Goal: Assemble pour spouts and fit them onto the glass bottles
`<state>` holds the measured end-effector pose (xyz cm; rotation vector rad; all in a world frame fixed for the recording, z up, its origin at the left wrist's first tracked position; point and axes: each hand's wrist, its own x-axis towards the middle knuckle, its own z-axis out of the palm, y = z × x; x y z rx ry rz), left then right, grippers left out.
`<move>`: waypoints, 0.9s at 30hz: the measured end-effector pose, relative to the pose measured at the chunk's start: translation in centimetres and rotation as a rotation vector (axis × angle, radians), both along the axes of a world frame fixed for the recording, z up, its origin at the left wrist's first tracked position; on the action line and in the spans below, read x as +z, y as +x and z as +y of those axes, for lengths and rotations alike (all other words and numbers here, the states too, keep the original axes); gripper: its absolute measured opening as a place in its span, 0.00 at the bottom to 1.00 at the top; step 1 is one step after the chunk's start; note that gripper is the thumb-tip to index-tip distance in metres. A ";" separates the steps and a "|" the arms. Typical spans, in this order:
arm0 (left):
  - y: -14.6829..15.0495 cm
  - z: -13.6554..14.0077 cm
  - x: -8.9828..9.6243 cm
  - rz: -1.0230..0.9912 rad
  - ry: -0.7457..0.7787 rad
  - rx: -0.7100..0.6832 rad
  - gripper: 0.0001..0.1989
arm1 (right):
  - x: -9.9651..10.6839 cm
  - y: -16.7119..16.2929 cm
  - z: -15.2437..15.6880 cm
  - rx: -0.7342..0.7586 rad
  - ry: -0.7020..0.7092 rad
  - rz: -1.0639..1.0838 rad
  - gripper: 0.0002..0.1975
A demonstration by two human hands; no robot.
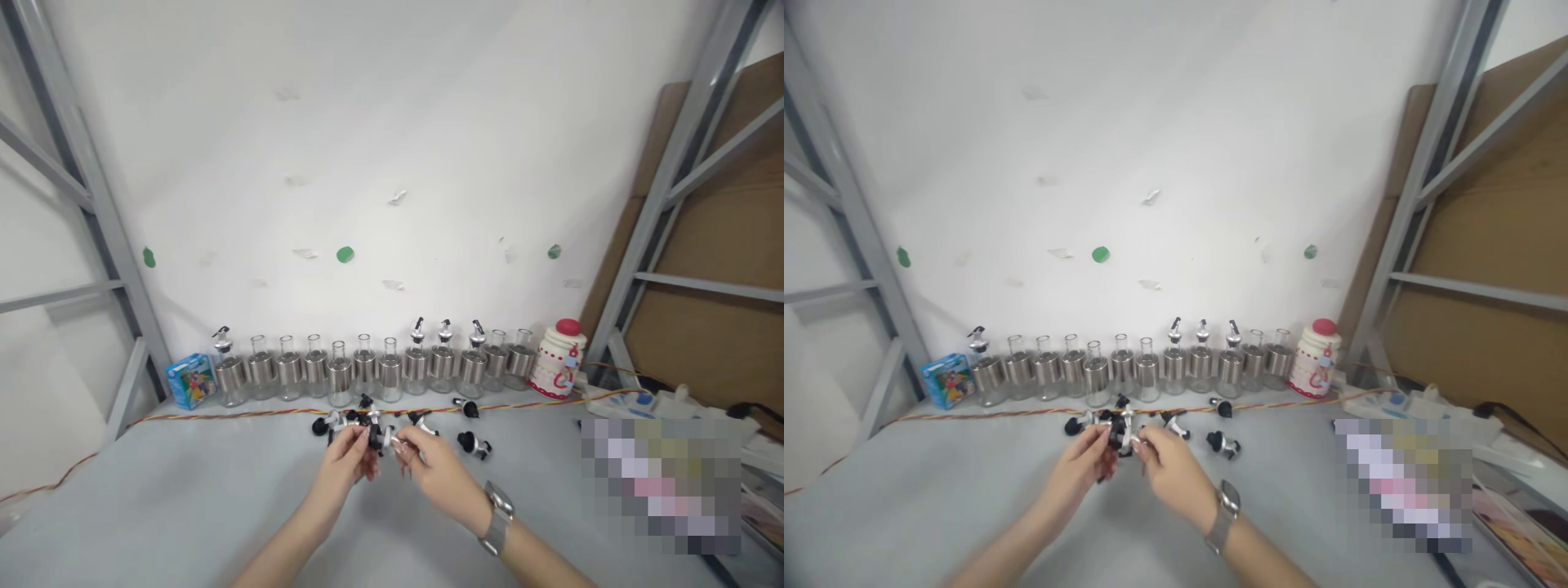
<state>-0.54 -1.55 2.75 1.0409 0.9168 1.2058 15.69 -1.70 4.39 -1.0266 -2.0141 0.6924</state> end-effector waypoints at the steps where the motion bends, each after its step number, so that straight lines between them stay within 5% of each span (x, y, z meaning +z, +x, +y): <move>1: 0.1 0.0 -0.3 0.007 -0.023 -0.008 0.21 | -0.1 -0.1 -0.1 -0.005 0.037 -0.032 0.10; 11: 0.8 -0.3 -1.8 0.203 -0.108 0.021 0.26 | -1.1 -0.9 -1.3 0.000 0.174 -0.225 0.10; 19: 1.3 -2.0 -1.1 0.196 0.011 0.136 0.25 | -2.2 -1.7 -2.0 -0.068 0.253 -0.220 0.12; 27: 0.6 -1.6 -0.4 0.095 -0.038 0.254 0.25 | -0.2 -1.5 -2.1 0.070 0.102 -0.070 0.06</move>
